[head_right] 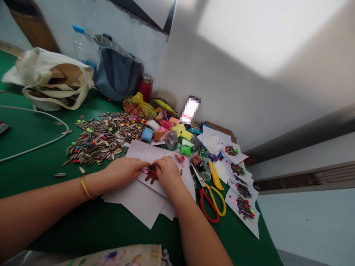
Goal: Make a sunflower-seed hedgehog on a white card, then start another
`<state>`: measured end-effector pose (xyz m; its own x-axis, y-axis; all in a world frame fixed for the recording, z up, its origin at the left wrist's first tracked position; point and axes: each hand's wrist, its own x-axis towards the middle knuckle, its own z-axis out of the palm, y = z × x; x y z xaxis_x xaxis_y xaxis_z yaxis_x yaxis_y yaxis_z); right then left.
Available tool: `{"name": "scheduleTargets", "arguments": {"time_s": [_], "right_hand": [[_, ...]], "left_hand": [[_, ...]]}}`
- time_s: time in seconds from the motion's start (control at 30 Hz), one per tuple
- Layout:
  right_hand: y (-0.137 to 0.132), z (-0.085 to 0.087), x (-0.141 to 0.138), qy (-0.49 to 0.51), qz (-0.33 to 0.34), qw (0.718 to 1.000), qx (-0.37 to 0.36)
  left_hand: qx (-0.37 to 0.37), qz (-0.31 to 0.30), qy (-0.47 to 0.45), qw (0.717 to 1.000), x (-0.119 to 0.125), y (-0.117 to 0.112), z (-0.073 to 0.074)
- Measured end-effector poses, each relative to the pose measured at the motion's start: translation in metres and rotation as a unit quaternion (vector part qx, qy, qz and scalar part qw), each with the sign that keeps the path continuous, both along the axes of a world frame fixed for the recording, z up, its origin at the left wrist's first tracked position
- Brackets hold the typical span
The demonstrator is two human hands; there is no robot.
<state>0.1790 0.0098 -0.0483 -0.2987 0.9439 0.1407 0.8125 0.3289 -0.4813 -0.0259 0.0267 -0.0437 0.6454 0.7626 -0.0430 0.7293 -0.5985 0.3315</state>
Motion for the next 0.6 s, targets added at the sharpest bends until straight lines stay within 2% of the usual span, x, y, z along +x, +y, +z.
{"name": "scheduleTargets", "arguments": {"time_s": [0.6], "right_hand": [[0.0017, 0.0020, -0.0025, -0.050, -0.002, 0.999, -0.010]], "left_hand": [[-0.010, 0.002, -0.003, 1.000, -0.0002, -0.0011, 0.0028]]}}
